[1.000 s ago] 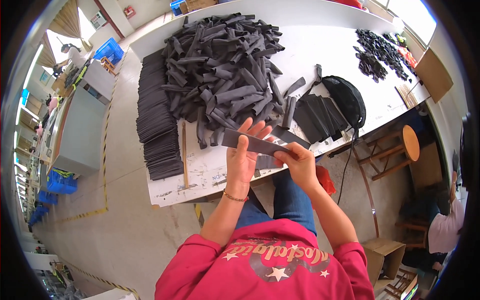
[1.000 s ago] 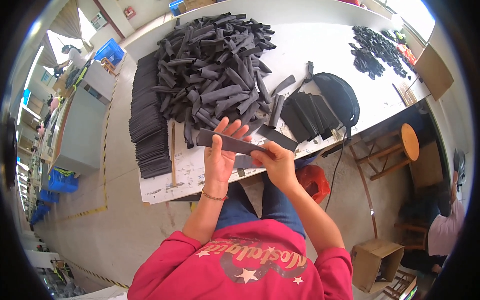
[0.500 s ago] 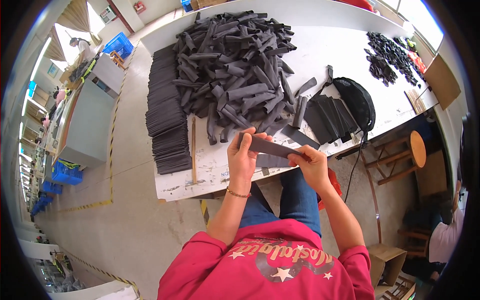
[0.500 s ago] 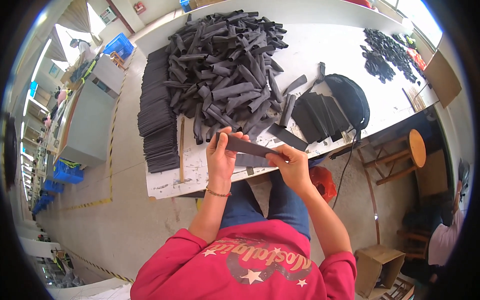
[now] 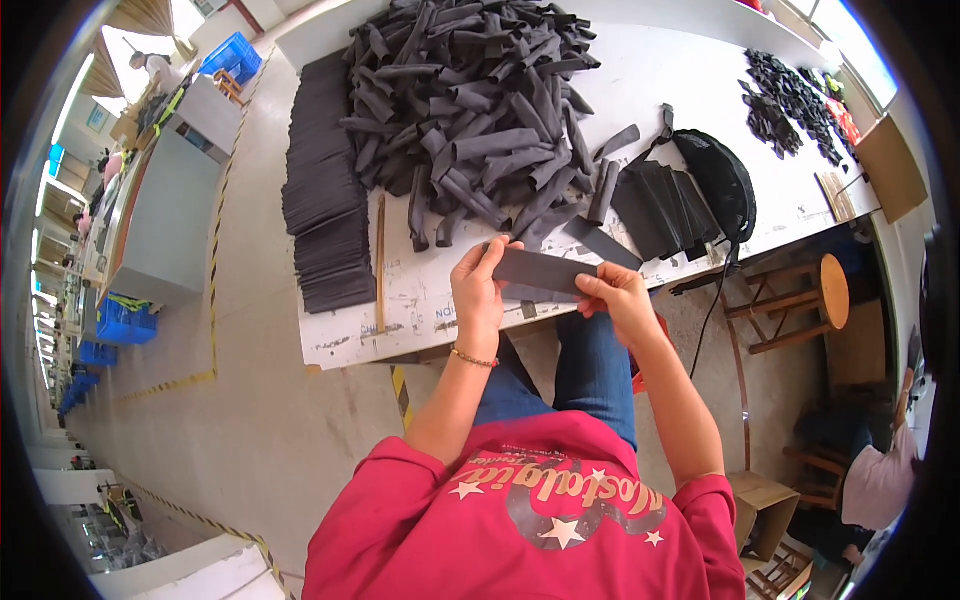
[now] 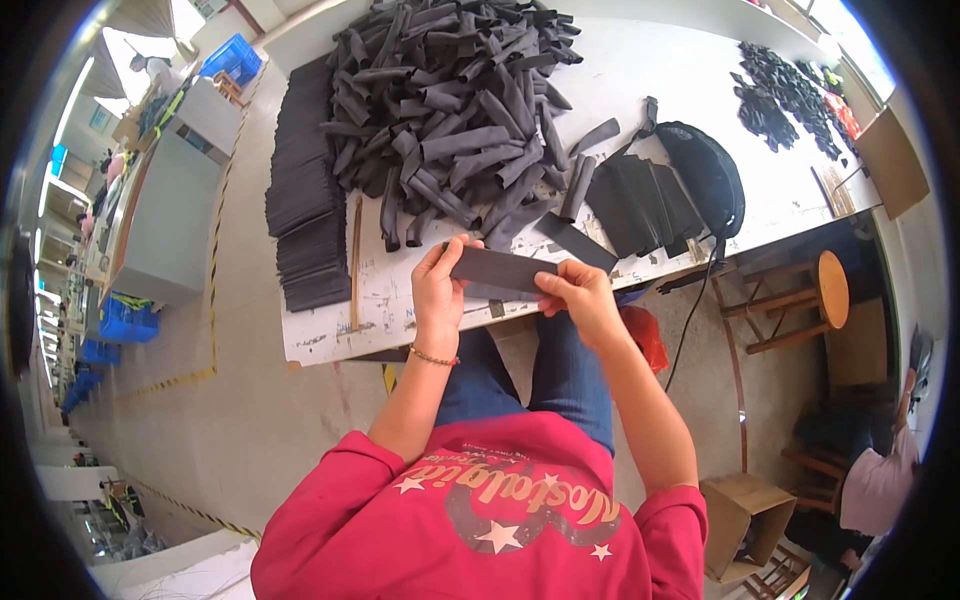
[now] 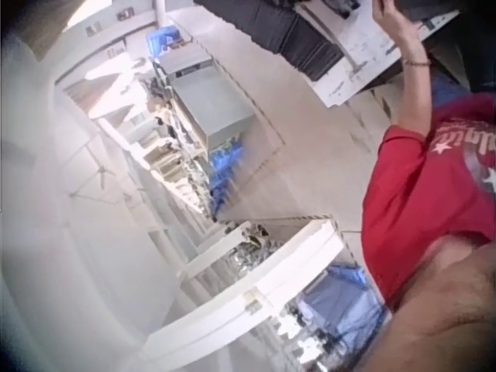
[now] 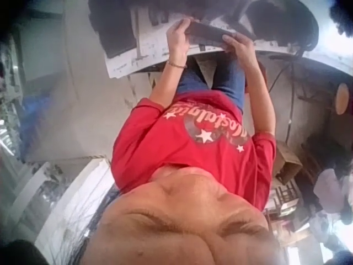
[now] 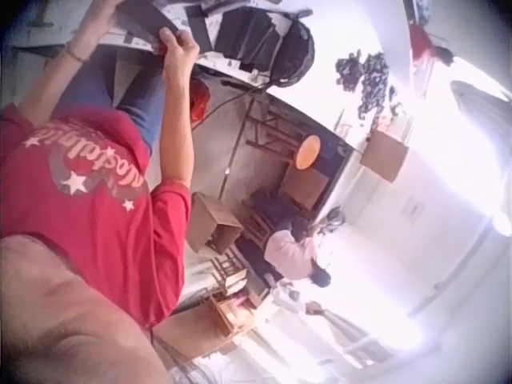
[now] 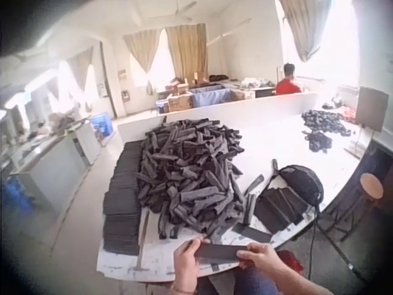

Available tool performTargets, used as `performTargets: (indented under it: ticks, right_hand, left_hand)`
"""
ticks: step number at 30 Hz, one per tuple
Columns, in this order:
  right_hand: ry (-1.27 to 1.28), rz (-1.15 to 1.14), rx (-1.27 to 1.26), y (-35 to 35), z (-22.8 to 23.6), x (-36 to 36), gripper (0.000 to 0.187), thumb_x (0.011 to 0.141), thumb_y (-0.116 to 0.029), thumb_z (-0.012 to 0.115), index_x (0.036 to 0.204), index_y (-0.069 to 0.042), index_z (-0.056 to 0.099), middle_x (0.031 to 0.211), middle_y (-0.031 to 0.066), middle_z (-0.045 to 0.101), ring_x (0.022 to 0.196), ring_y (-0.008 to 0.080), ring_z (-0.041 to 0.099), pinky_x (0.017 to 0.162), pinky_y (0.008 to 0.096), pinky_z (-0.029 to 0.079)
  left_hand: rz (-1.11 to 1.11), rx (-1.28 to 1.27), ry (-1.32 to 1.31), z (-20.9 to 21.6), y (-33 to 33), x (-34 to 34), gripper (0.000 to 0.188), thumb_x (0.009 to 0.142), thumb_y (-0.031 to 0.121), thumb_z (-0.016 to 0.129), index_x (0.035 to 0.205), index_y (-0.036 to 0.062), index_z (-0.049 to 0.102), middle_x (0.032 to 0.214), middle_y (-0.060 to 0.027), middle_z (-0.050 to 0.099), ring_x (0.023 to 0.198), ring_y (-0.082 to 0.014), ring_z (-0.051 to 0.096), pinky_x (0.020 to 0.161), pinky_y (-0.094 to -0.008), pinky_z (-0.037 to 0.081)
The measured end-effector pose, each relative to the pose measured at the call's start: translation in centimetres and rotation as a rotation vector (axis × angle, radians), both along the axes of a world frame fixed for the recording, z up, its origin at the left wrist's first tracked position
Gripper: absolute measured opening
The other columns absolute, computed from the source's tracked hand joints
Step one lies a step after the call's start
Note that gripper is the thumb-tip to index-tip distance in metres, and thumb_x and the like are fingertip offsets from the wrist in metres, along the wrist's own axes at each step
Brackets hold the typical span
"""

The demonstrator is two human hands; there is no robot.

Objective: Inspecting and sorting grey foam covers in a manufacturing facility.

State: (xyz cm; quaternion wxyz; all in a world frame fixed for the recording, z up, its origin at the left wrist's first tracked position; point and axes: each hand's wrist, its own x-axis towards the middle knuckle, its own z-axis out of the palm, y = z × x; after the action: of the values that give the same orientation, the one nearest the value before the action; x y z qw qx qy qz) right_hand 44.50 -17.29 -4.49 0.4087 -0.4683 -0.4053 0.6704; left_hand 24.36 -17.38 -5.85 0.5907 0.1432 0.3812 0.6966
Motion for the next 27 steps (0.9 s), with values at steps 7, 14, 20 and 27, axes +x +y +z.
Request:
performTargets:
  ticks: [7,14,20,27]
  right_hand:
    - [-0.855,-0.077,0.278,0.6,-6.1,-0.2,0.039,0.073,-0.023,0.081,0.089,0.003,0.057,0.072,0.0118,0.064,0.068,0.0224,0.064,0.062,0.0348,0.05]
    - [-1.093,-0.106,0.644,1.7,-4.7,1.7,0.019,0.084,-0.017,0.068,0.093,-0.004,0.057,0.077,0.0158,0.061,0.073,0.0366,0.061,0.068,0.0453,0.047]
    - [-1.601,0.075,0.883,6.4,-8.5,4.7,0.02,0.079,-0.019,0.067,0.094,-0.007,0.066,0.097,0.0132,0.062,0.092,0.0307,0.06,0.075,0.0428,0.051]
    - [-1.752,0.352,1.151,5.9,-8.0,-1.1,0.022,0.075,-0.019,0.061,0.081,0.0,0.071,0.085,0.0147,0.064,0.083,0.0269,0.061,0.07,0.0377,0.05]
  left_hand:
    - [0.233,0.034,1.421,-6.3,-0.6,-0.6,0.018,0.071,0.012,0.079,0.083,0.0067,0.067,0.071,-0.0064,0.059,0.068,-0.0219,0.054,0.065,-0.0341,0.047]
    - [0.135,0.272,1.32,-3.0,2.1,0.0,0.015,0.075,0.009,0.075,0.085,0.0064,0.065,0.085,-0.007,0.057,0.079,-0.0258,0.055,0.073,-0.0384,0.046]
    - [-0.195,0.42,1.911,-3.7,9.0,4.2,0.033,0.066,0.023,0.08,0.091,0.0074,0.065,0.089,-0.0102,0.06,0.09,-0.0319,0.059,0.079,-0.0435,0.047]
    - [0.029,0.402,1.617,-6.4,9.2,-1.9,0.017,0.092,0.018,0.058,0.098,0.0023,0.061,0.086,-0.0155,0.063,0.081,-0.0313,0.062,0.071,-0.0388,0.048]
